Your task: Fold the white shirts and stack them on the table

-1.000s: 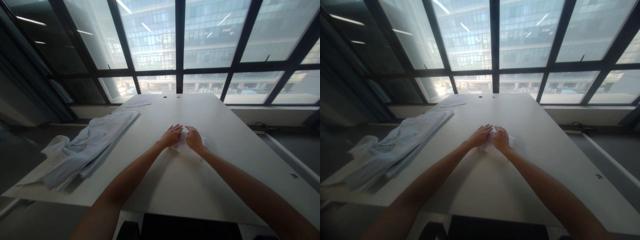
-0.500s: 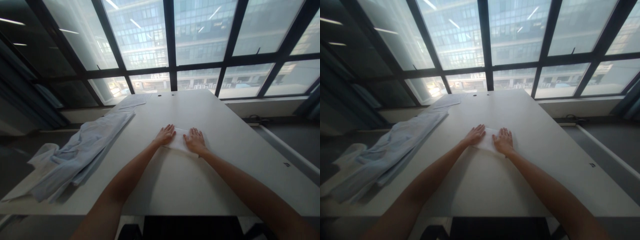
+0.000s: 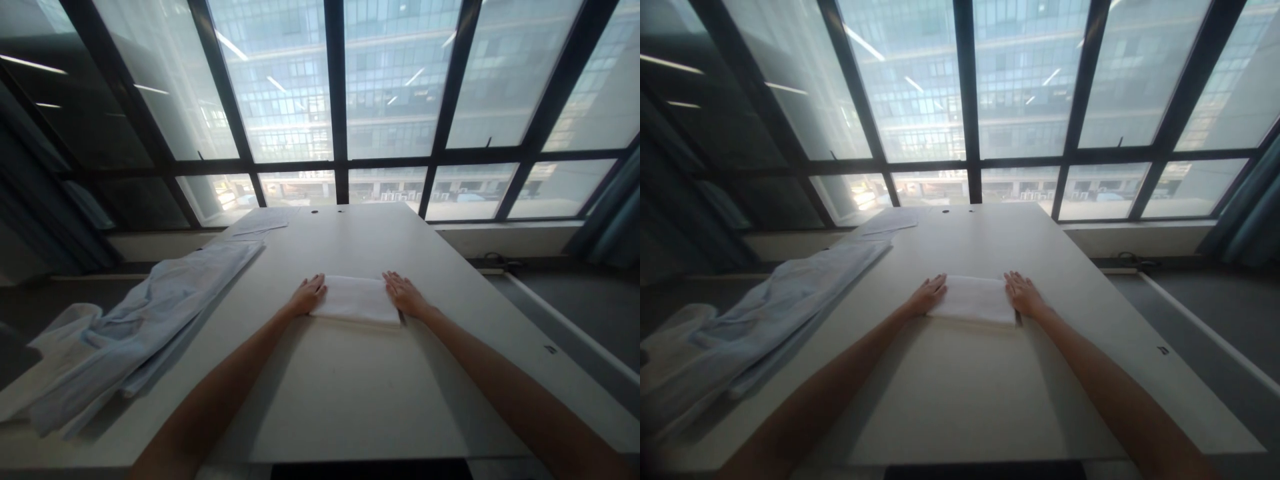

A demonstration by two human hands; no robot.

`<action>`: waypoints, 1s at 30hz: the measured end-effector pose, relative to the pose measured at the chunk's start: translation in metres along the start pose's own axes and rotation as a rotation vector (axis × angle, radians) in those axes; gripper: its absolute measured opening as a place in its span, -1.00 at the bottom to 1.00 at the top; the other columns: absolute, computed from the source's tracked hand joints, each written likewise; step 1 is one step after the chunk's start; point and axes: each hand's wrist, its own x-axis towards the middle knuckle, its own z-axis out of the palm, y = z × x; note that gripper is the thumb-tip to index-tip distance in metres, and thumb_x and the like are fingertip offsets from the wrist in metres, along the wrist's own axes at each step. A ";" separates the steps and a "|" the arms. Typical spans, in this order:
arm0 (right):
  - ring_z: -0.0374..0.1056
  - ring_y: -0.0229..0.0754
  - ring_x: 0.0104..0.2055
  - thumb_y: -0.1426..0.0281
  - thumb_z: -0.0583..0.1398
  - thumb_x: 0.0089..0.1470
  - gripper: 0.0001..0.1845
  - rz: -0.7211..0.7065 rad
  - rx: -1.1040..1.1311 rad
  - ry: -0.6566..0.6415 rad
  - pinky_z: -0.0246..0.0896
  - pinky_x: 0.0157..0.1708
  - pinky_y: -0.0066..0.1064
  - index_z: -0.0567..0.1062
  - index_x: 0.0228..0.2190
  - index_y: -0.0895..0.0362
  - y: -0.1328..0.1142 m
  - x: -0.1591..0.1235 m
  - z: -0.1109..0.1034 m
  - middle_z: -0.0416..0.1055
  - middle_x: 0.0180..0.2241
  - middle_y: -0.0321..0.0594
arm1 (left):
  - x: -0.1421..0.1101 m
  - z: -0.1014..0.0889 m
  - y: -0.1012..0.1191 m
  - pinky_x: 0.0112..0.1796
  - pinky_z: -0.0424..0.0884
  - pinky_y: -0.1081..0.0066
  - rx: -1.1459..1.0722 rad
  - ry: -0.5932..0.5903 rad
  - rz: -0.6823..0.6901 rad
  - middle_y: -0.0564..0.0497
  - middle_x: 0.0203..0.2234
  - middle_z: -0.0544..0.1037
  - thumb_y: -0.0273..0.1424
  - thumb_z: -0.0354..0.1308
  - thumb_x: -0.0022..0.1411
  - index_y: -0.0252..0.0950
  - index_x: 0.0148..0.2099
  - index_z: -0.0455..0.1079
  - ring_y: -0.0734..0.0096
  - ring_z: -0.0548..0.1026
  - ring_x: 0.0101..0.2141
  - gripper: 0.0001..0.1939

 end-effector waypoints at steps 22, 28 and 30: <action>-0.22 -0.01 0.50 0.13 -0.15 0.43 -0.30 -0.256 -0.073 -0.016 -0.31 0.42 0.03 0.09 0.41 0.24 -0.087 -0.043 0.004 -0.08 0.45 0.04 | -0.020 0.006 0.048 0.36 -0.10 0.04 0.143 -0.072 0.216 -0.15 0.46 -0.01 -0.09 -0.29 0.54 -0.24 0.51 -0.02 0.16 -0.09 0.45 -0.37; -0.17 0.03 0.49 0.27 -0.15 0.41 -0.37 0.000 -0.081 -0.038 -0.22 0.40 0.07 0.12 0.39 0.24 -0.038 -0.022 -0.008 -0.07 0.45 0.00 | -0.001 -0.004 0.004 0.32 0.01 -0.09 0.091 0.014 -0.114 -0.21 0.37 0.24 -0.31 -0.21 0.52 -0.29 0.40 0.21 0.07 0.13 0.39 -0.49; -0.08 0.05 0.46 0.32 -0.15 0.40 -0.40 0.115 -0.079 -0.003 -0.15 0.38 0.06 0.23 0.34 0.26 -0.018 -0.018 -0.012 0.04 0.42 0.04 | 0.000 -0.006 -0.002 0.32 0.09 0.06 0.019 0.115 -0.136 -0.19 0.31 0.34 -0.33 -0.17 0.50 -0.30 0.35 0.28 0.15 0.25 0.33 -0.51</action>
